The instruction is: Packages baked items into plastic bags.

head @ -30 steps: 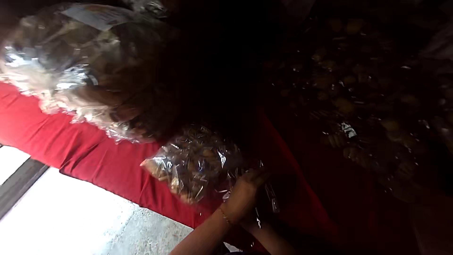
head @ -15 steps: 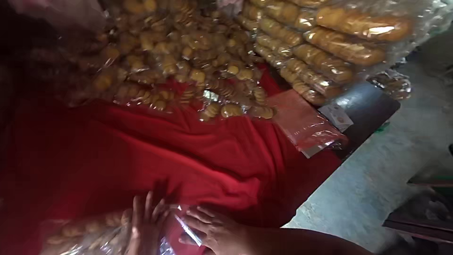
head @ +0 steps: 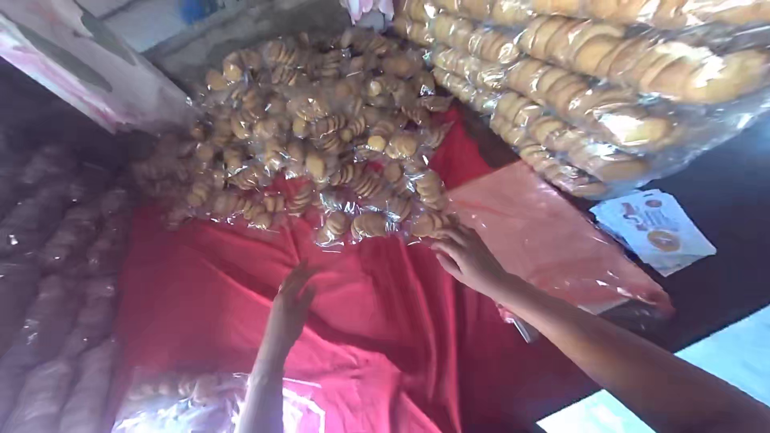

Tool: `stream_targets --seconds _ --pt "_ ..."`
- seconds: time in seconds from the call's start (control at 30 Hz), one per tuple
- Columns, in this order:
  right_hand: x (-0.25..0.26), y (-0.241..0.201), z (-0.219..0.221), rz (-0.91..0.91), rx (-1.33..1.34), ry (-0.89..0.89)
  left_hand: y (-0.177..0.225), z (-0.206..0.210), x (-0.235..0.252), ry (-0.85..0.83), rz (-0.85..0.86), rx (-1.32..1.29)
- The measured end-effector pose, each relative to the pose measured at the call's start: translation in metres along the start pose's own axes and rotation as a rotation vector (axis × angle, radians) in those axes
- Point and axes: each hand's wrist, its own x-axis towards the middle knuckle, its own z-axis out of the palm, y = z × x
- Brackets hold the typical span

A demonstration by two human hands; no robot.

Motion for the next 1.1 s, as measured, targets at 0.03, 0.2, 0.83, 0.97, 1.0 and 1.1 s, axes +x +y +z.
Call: stream_targets --seconds 0.03,0.2,0.83,0.97,1.0,1.1 --pt "0.013 0.005 0.002 0.029 -0.036 0.000 0.007 0.007 0.029 0.033 0.044 0.065" --pt "0.063 0.012 0.007 0.361 -0.156 0.003 -0.002 0.024 0.163 0.105 0.054 0.346" --pt "-0.105 -0.086 -0.009 0.379 0.447 -0.746 0.020 0.123 -0.007 0.074 0.196 0.367" --pt "-0.124 -0.084 -0.033 0.505 0.791 -0.733 0.062 0.161 0.007 -0.330 -0.023 0.208" --pt "-0.129 -0.080 -0.040 0.469 0.703 -0.640 0.066 0.170 0.001 -0.347 0.032 0.150" --pt "-0.143 -0.053 -0.059 0.358 0.310 -0.268 0.085 0.165 -0.048 -0.448 0.153 0.027"
